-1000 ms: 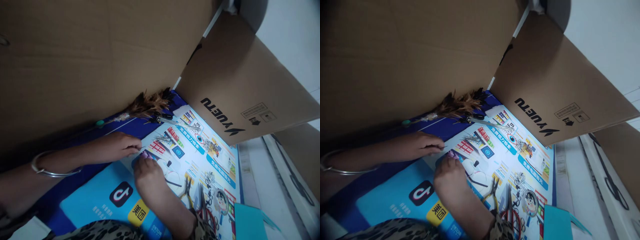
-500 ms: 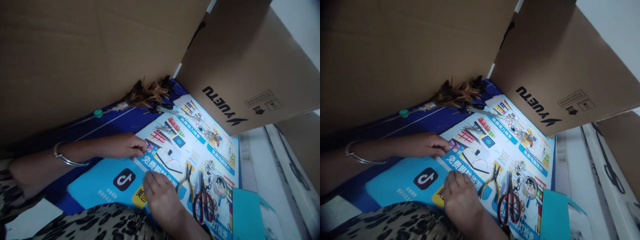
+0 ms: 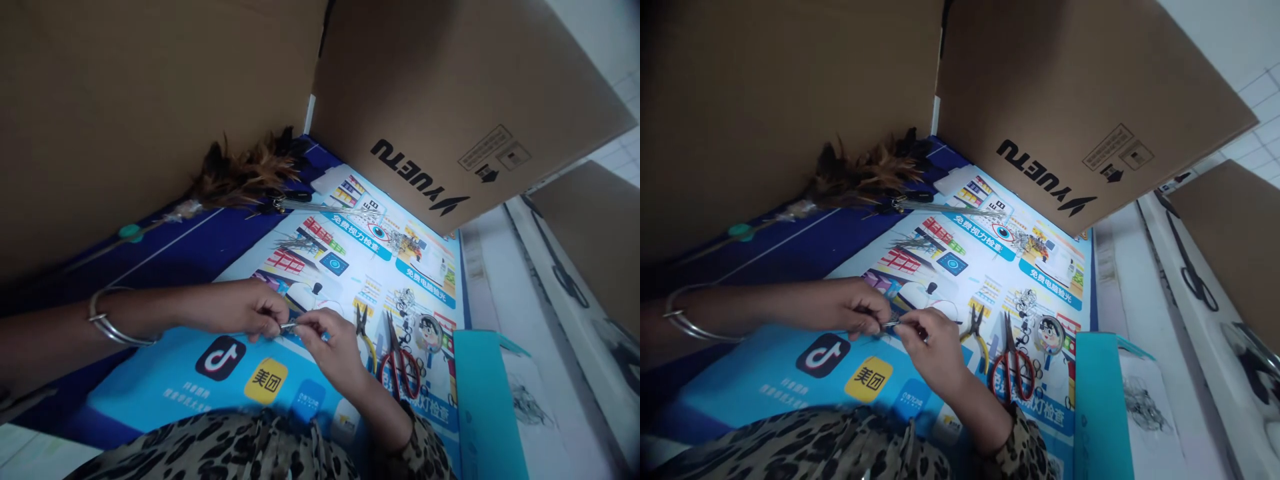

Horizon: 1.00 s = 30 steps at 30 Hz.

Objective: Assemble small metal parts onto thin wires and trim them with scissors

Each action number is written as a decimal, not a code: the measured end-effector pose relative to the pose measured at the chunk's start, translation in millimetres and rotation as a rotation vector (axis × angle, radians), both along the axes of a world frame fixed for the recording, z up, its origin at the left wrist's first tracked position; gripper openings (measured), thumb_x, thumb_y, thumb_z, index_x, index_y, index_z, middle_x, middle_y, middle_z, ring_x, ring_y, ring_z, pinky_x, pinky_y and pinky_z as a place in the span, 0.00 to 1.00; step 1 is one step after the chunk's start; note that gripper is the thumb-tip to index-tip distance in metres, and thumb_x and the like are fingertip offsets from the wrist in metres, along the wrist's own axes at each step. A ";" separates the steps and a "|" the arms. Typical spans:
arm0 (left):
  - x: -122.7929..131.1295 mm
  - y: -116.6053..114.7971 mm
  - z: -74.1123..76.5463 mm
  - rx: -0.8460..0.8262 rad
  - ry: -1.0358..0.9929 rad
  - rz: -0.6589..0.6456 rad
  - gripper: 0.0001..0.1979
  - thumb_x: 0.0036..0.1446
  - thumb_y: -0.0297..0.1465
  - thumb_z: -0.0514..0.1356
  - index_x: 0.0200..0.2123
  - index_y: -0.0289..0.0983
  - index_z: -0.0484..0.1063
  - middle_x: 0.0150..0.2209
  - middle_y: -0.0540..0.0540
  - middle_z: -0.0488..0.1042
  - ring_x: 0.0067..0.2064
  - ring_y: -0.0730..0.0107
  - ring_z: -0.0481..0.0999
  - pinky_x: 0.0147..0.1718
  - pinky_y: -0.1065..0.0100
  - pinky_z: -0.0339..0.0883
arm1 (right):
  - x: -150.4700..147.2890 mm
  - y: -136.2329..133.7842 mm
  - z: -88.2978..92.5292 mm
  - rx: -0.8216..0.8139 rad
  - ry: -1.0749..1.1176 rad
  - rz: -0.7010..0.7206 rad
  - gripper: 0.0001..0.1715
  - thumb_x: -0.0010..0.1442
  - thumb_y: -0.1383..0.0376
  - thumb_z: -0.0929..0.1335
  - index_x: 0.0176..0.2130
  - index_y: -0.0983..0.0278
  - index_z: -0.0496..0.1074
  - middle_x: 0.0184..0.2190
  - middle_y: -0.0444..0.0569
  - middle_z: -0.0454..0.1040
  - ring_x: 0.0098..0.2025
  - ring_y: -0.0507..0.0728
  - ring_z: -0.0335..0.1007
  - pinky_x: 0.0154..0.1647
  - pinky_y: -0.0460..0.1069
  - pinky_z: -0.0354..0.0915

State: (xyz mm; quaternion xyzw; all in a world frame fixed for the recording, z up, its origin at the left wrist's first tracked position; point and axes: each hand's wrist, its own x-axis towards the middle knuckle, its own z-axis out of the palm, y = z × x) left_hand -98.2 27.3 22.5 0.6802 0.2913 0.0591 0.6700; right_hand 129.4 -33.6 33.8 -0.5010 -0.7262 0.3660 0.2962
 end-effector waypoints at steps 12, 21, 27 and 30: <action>18.5 4.2 -13.6 -0.079 -0.014 0.009 0.10 0.57 0.37 0.61 0.29 0.37 0.73 0.22 0.52 0.74 0.26 0.70 0.73 0.27 0.73 0.66 | 12.9 5.2 -10.6 -0.023 -0.078 -0.048 0.12 0.66 0.62 0.63 0.32 0.62 0.70 0.31 0.46 0.74 0.35 0.54 0.70 0.38 0.47 0.64; 8.8 4.1 -23.9 -0.131 -0.011 0.038 0.08 0.57 0.36 0.61 0.29 0.38 0.74 0.24 0.52 0.74 0.27 0.71 0.74 0.27 0.74 0.66 | 13.8 7.8 -9.7 -0.114 -0.007 -0.143 0.09 0.63 0.62 0.64 0.32 0.62 0.70 0.28 0.44 0.71 0.31 0.53 0.67 0.35 0.47 0.64; 7.1 5.1 -23.6 -0.113 0.018 0.029 0.08 0.58 0.35 0.60 0.29 0.38 0.73 0.23 0.52 0.73 0.26 0.71 0.74 0.26 0.74 0.65 | 15.8 8.7 -9.1 -0.121 0.005 -0.214 0.08 0.61 0.63 0.64 0.31 0.62 0.68 0.25 0.42 0.68 0.29 0.52 0.64 0.33 0.46 0.63; 7.4 3.4 -24.6 -0.137 0.019 0.031 0.07 0.58 0.35 0.61 0.30 0.38 0.72 0.22 0.53 0.72 0.26 0.70 0.75 0.26 0.74 0.65 | 14.9 7.8 -8.6 -0.159 0.071 -0.193 0.08 0.60 0.63 0.64 0.31 0.62 0.68 0.25 0.42 0.67 0.27 0.51 0.63 0.30 0.45 0.62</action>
